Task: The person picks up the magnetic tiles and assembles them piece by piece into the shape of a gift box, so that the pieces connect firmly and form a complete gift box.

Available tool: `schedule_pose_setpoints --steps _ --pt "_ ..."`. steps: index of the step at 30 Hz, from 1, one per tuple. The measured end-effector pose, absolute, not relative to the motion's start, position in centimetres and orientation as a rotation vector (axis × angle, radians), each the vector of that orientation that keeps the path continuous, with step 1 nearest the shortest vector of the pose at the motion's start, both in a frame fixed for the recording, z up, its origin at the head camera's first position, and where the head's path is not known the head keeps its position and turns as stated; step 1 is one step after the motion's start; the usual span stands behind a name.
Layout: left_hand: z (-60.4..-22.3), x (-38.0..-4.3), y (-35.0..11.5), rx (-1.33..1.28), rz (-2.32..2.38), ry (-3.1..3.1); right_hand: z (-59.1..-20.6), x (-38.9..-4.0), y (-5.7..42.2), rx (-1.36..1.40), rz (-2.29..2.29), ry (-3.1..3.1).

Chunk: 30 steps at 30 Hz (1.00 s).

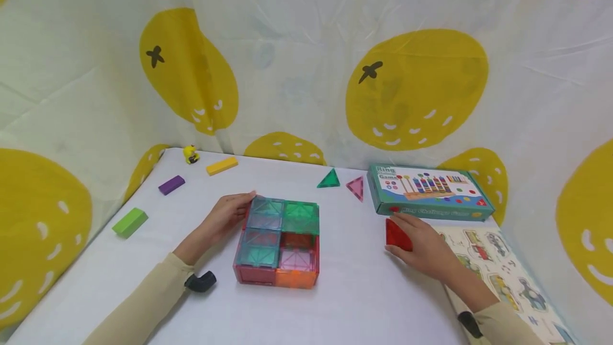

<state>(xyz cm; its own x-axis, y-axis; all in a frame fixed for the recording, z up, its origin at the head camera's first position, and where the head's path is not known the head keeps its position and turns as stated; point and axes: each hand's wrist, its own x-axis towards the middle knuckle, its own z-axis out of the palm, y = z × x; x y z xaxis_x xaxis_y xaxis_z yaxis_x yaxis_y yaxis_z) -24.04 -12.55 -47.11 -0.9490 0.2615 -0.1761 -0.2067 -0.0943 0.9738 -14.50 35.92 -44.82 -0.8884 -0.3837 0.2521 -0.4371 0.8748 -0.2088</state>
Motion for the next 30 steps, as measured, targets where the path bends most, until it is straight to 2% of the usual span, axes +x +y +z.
schedule_pose_setpoints --steps 10,30 --pt "-47.0 -24.1 -12.5 0.063 2.099 1.862 -46.5 -15.0 37.9 0.541 0.42 -2.952" --pt "-47.0 -24.0 -12.5 0.032 2.102 1.877 -46.5 -15.3 37.1 0.386 0.527 -2.967"
